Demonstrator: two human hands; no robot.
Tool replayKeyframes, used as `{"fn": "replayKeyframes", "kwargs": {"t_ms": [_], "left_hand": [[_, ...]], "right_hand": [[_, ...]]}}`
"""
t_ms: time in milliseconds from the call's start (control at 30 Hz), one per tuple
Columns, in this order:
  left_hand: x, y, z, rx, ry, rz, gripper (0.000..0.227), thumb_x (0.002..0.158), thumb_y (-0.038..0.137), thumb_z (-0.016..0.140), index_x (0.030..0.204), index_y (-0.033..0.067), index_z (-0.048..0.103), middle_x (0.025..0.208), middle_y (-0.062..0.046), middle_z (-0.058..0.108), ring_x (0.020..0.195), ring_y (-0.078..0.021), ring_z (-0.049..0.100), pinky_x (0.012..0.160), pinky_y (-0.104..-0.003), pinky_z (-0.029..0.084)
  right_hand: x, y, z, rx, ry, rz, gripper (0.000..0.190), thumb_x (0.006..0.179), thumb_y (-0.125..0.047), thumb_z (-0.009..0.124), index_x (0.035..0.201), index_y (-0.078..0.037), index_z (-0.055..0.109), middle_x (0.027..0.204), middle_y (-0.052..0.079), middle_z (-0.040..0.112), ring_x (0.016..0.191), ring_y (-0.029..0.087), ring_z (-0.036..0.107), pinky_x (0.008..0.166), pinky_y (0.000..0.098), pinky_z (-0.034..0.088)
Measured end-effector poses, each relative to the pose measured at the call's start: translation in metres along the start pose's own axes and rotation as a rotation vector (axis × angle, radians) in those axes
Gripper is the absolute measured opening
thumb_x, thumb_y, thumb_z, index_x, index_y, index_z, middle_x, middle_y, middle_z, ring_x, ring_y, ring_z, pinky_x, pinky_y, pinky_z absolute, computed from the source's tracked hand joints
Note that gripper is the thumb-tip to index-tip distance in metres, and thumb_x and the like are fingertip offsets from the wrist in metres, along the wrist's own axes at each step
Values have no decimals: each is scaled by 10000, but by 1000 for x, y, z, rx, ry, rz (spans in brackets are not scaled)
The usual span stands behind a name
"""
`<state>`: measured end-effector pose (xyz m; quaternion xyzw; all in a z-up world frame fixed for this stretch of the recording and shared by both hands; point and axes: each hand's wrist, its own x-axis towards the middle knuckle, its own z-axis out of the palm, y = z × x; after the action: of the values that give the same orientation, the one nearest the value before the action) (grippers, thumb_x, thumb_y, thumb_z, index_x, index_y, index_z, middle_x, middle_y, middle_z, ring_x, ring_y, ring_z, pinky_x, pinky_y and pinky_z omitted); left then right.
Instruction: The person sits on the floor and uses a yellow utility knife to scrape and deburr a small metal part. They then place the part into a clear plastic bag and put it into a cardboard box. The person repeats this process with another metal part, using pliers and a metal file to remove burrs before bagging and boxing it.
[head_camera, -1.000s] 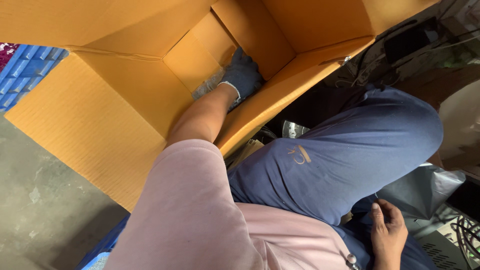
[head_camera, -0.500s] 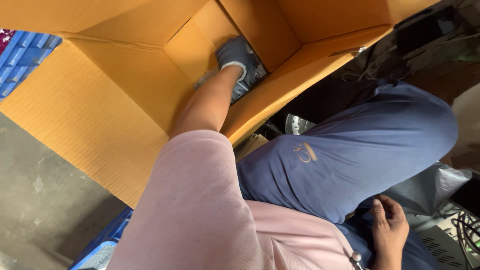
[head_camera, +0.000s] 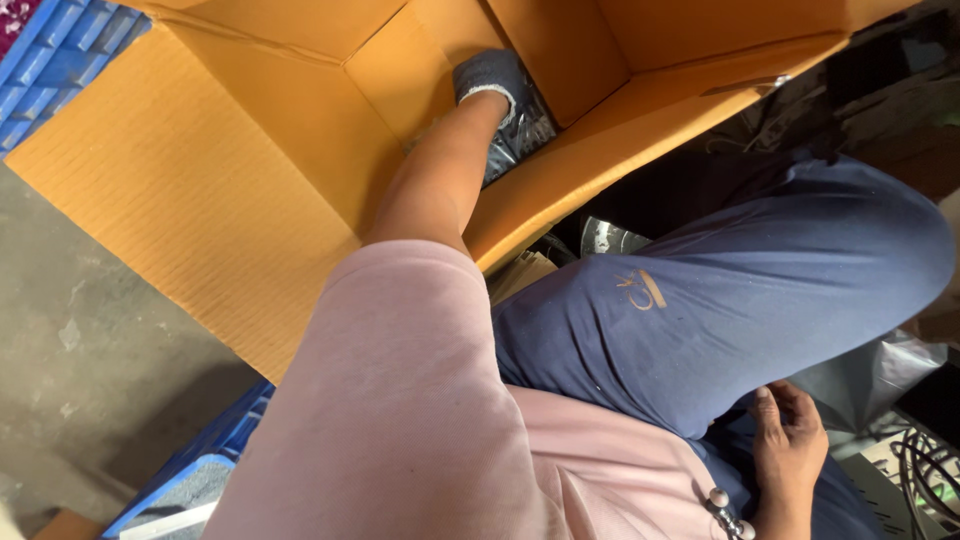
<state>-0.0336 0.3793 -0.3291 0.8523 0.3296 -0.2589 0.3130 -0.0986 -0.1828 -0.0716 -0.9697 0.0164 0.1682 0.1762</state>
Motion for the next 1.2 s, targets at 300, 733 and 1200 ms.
{"fn": "replayKeyframes", "kwargs": {"t_ms": [300,733,1200], "left_hand": [[-8,35,-6,314,-8,-56,261,920,287,649,1102,150,776,1191,-80,744,1130,-286,697,856,-468,536],[-107,81,-166,-75,443,487,217,972,301,586,1008,122,705,949,-104,723,850,-292,714,715,-415,554],[-422,377,9,648,-295,1513,217,883,293,693,816,90,731,925,-116,721,896,-323,695,733,-478,556]], "right_hand": [[-28,-3,-16,80,158,-76,268,1069,-173,715,1206,56,690,1082,135,731,930,167,681,852,290,529],[-50,26,-63,638,327,-177,129,1150,-27,601,1249,55,594,1243,112,659,1102,136,653,938,289,577],[-25,55,-65,710,496,49,201,1056,-86,708,1227,19,697,1076,96,705,906,137,655,805,271,533]]}}
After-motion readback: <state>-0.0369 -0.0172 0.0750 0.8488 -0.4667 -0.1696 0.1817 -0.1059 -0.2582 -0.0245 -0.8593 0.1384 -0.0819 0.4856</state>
